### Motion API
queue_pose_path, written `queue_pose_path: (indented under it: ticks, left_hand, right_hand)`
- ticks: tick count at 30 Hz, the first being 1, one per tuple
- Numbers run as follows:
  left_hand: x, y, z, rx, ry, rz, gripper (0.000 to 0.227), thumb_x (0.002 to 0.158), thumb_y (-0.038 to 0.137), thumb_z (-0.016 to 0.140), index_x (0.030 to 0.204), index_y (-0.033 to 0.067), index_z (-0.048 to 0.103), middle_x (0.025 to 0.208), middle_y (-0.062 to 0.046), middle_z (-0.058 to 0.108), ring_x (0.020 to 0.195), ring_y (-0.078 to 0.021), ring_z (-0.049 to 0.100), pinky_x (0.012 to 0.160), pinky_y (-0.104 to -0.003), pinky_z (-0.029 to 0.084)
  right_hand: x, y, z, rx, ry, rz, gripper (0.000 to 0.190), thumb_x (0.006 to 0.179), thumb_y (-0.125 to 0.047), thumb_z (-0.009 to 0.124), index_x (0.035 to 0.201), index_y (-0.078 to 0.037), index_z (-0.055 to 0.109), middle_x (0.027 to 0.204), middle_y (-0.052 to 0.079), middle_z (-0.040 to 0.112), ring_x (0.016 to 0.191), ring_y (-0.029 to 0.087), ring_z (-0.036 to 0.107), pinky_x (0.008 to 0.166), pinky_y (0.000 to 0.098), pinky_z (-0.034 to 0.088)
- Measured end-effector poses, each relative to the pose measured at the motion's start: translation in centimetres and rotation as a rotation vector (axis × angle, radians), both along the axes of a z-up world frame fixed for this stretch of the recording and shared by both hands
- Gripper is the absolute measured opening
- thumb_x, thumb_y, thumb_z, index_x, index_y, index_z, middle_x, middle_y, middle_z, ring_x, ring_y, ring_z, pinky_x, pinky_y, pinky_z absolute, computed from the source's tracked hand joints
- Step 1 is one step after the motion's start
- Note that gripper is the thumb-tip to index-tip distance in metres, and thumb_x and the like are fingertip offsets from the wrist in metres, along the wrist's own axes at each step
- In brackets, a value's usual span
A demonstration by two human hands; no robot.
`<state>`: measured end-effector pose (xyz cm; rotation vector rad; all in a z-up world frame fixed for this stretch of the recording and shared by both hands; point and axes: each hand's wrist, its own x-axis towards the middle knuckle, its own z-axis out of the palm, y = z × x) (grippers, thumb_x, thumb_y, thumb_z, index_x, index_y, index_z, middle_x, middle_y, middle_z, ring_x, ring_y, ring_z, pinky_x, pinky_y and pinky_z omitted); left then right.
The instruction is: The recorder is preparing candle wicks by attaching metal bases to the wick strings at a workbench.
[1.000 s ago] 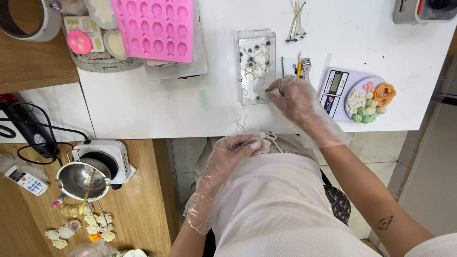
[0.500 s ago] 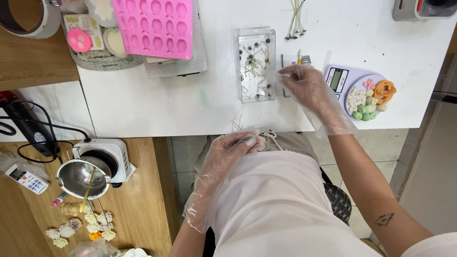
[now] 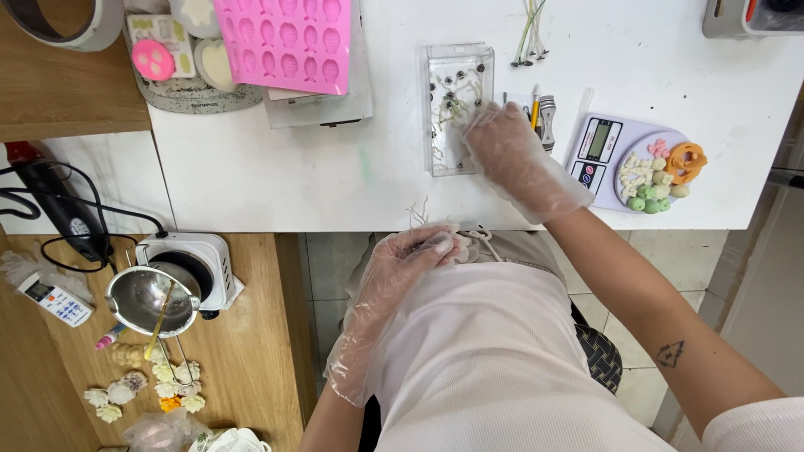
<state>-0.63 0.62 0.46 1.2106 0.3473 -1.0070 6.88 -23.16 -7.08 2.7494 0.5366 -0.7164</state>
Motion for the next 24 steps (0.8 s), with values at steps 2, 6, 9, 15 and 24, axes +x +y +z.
queue_pose_path:
  ticks: [2,6,9,15,24]
  left_hand:
    - [-0.1,0.1,-0.1,0.024,0.001,-0.022,0.044,0.089,0.024,0.074,0.125,-0.0009,0.071,0.101,-0.007,0.08,0.091,-0.0089,0.073,0.092,-0.024,0.058]
    - [-0.5,0.0,-0.5,-0.003,-0.013,-0.007,0.044,0.09,0.025,0.074,0.125,-0.0021,0.071,0.101,-0.008,0.08,0.092,-0.0098,0.072,0.092,-0.025,0.057]
    - [-0.8,0.0,-0.7,-0.015,-0.031,-0.012,0.045,0.09,0.026,0.074,0.125,-0.0025,0.071,0.101,-0.008,0.079,0.093,-0.0104,0.073,0.093,-0.025,0.058]
    - [-0.9,-0.1,-0.6,-0.016,-0.01,0.014,0.045,0.089,0.027,0.075,0.124,-0.0016,0.071,0.101,-0.01,0.08,0.095,-0.0128,0.075,0.093,-0.026,0.06]
    - [-1.2,-0.1,-1.1,-0.04,0.001,0.043,0.044,0.09,0.026,0.074,0.124,-0.0021,0.071,0.102,-0.012,0.08,0.097,-0.0148,0.075,0.093,-0.027,0.06]
  right_hand:
    - [0.8,-0.3,-0.1,-0.05,0.009,0.028,0.033,0.099,-0.035,0.057,0.11,-0.006,0.067,0.102,0.01,0.071,0.102,0.022,0.066,0.098,0.0433,0.048]
    - [2.8,-1.5,-0.4,-0.071,0.154,-0.041,0.039,0.106,-0.041,0.053,0.099,-0.007,0.069,0.09,0.008,0.072,0.087,0.02,0.067,0.088,0.04,0.054]
    - [3.7,-2.0,-0.7,0.044,0.233,-0.25,0.039,0.102,-0.045,0.057,0.1,-0.009,0.072,0.088,0.007,0.074,0.074,0.018,0.067,0.073,0.0365,0.058]
    - [3.3,-5.5,-3.0,0.712,0.304,-0.812,0.031,0.089,-0.035,0.074,0.107,-0.01,0.078,0.094,0.005,0.077,0.076,0.013,0.069,0.075,0.0305,0.06]
    - [1.8,-6.5,-2.6,0.893,0.358,-0.962,0.027,0.097,-0.032,0.071,0.109,-0.008,0.078,0.101,0.007,0.079,0.089,0.012,0.071,0.086,0.0293,0.059]
